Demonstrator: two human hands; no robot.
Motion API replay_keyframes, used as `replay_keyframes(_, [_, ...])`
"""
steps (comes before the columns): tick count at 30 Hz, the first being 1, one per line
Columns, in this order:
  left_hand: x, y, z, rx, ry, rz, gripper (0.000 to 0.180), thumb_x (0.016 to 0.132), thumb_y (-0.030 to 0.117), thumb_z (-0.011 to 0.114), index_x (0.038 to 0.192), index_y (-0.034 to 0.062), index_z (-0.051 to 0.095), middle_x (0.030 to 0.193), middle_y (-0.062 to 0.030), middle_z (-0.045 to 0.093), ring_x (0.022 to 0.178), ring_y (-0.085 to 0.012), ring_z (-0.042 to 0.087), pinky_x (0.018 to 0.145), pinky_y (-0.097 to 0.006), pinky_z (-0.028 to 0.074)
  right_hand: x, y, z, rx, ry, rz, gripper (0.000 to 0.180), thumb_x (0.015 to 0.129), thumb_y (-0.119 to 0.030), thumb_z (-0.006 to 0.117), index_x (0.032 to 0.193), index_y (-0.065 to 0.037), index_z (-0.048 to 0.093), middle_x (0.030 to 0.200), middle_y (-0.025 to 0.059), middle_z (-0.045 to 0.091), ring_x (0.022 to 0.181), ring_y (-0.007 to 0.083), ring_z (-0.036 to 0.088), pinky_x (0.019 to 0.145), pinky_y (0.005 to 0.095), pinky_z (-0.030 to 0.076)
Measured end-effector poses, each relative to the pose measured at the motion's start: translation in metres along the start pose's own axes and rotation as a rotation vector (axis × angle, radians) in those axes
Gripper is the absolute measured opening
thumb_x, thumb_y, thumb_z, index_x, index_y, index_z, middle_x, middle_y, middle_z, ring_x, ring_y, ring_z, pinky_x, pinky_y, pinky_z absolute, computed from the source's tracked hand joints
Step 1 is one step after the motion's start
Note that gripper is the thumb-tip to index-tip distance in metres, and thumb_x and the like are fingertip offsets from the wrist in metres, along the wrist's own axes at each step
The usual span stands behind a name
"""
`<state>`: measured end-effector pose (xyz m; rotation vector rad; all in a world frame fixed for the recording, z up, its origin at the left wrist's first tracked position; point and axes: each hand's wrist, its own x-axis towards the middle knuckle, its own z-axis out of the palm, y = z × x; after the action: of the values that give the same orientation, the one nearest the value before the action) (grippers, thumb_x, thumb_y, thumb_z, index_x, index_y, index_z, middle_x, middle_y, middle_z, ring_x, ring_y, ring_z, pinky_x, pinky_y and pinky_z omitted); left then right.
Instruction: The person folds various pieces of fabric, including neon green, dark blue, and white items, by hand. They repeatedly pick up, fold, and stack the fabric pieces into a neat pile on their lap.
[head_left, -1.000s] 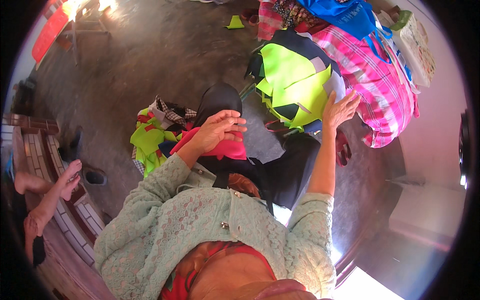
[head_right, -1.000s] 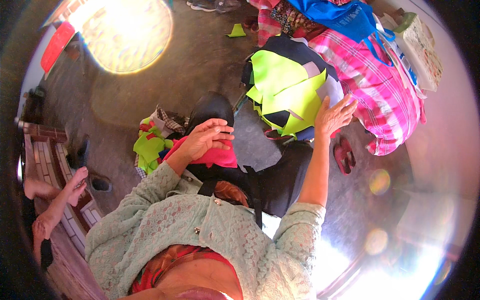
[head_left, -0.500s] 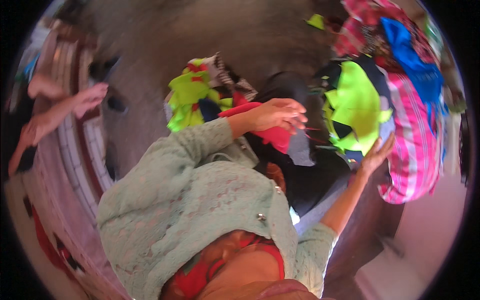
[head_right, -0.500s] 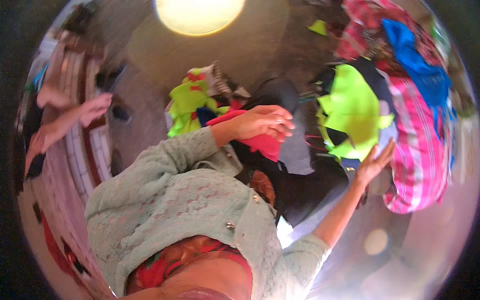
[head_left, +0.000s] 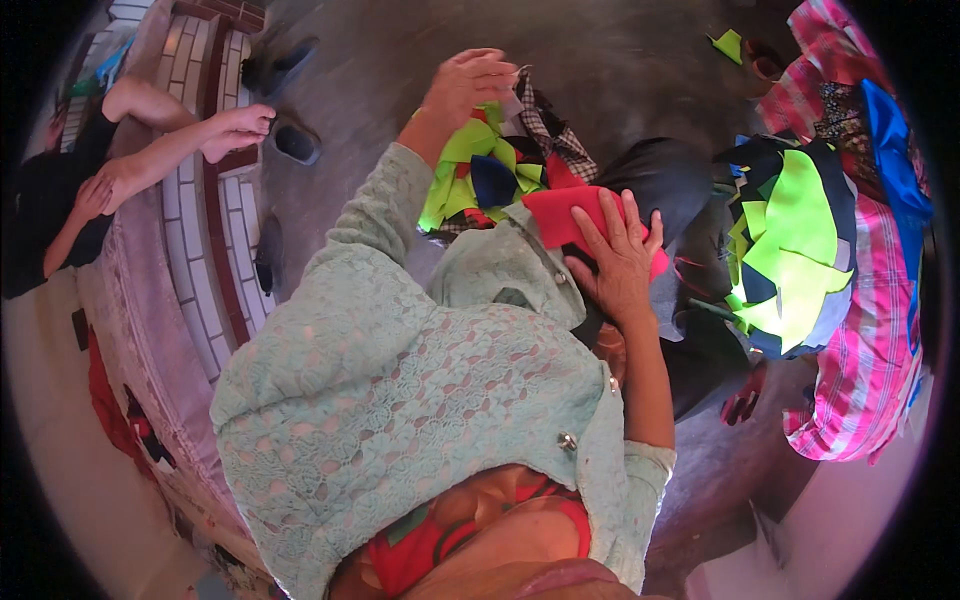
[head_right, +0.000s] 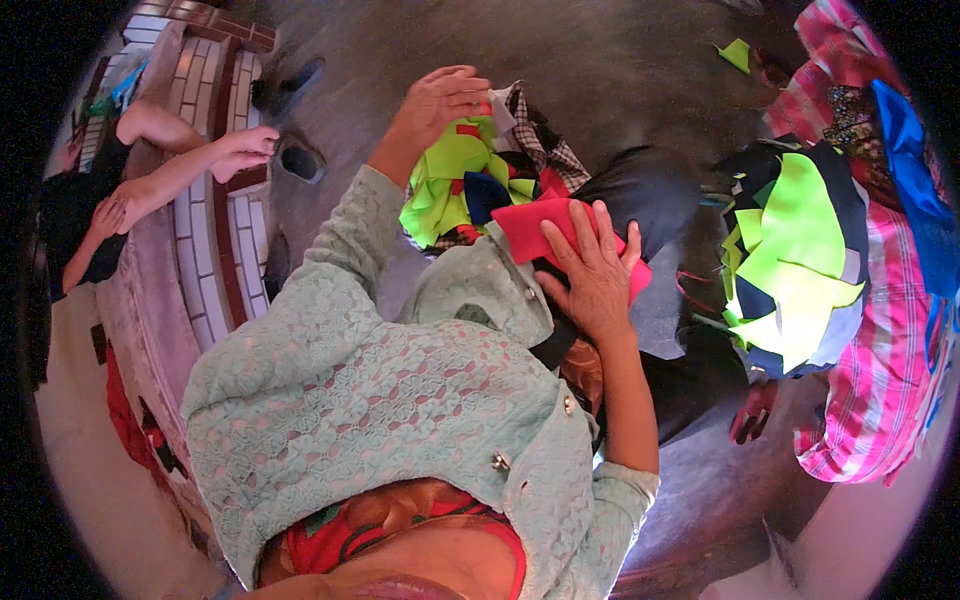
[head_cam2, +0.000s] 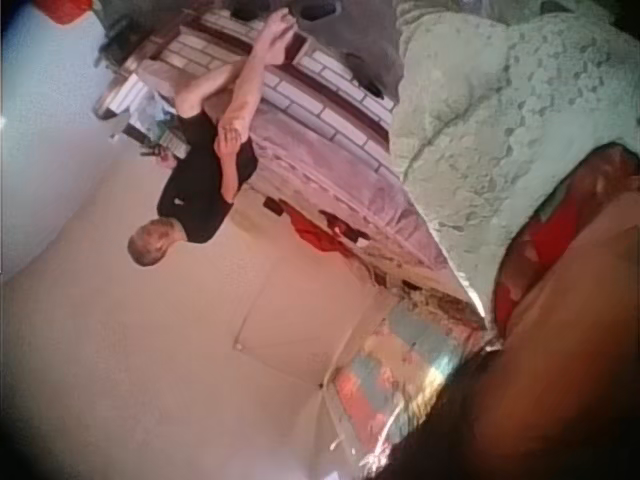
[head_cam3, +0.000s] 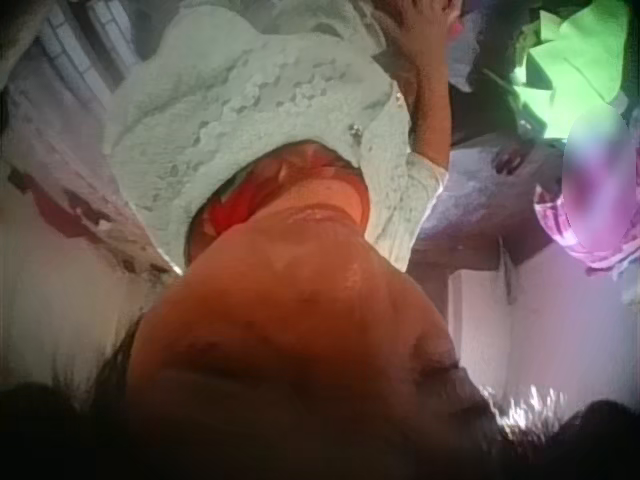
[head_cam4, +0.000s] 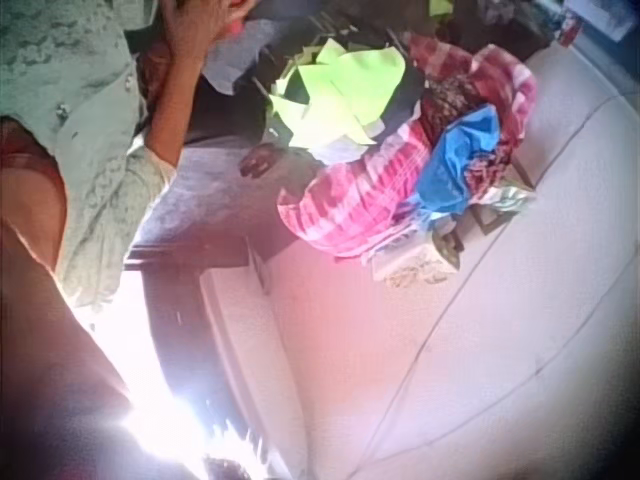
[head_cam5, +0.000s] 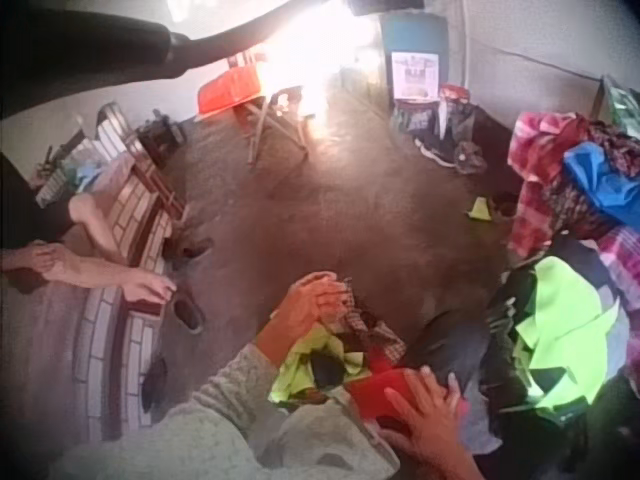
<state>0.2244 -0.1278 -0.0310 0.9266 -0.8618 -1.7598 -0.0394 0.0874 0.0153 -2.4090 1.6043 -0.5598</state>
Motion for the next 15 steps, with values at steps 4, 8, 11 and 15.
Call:
replay_keyframes(4, [-0.001, -0.024, -0.067, 0.237, 0.349, -0.132, 0.031, 0.086, 0.019, 0.057, 0.111, 0.0026, 0.050, 0.099, -0.0172, 0.062, 0.089, -0.0260, 0.062, 0.076, -0.041, 0.052, 0.000, 0.004, 0.019, -0.022, 0.057, 0.000, 0.057, 0.070, -0.039, 0.068, 0.123, -0.028, 0.054, 0.140, 0.0048, 0.038, 0.131, 0.0261, 0.031, 0.103, 0.0573, 0.012])
replay_keyframes(8, [-0.019, -0.084, -0.139, 0.286, 0.450, -0.364, 0.036, 0.084, 0.024, 0.059, 0.113, 0.0054, 0.048, 0.099, -0.0117, 0.058, 0.088, -0.0256, 0.059, 0.073, -0.041, 0.051, 0.000, 0.005, 0.023, -0.010, 0.082, -0.025, 0.053, 0.071, -0.039, 0.067, 0.121, -0.030, 0.055, 0.138, 0.0045, 0.040, 0.129, 0.0255, 0.033, 0.103, 0.0559, 0.012])
replay_keyframes(11, [-0.040, -0.131, -0.161, 0.287, 0.510, -0.467, 0.034, 0.083, 0.024, 0.056, 0.111, 0.0068, 0.051, 0.095, -0.0075, 0.056, 0.083, -0.0245, 0.058, 0.073, -0.048, 0.049, 0.000, 0.005, 0.023, 0.001, 0.071, -0.014, 0.052, 0.071, -0.041, 0.066, 0.120, -0.030, 0.056, 0.138, 0.0042, 0.041, 0.128, 0.0252, 0.034, 0.103, 0.0556, 0.013])
replay_keyframes(15, [-0.053, -0.166, -0.164, 0.275, 0.503, -0.554, 0.039, 0.082, 0.025, 0.055, 0.117, 0.0094, 0.047, 0.108, -0.0089, 0.047, 0.097, -0.0281, 0.049, 0.079, -0.053, 0.044, 0.000, 0.008, 0.025, -0.007, 0.065, -0.009, 0.050, 0.071, -0.042, 0.066, 0.119, -0.030, 0.057, 0.137, 0.0038, 0.042, 0.127, 0.0250, 0.035, 0.102, 0.0555, 0.013])
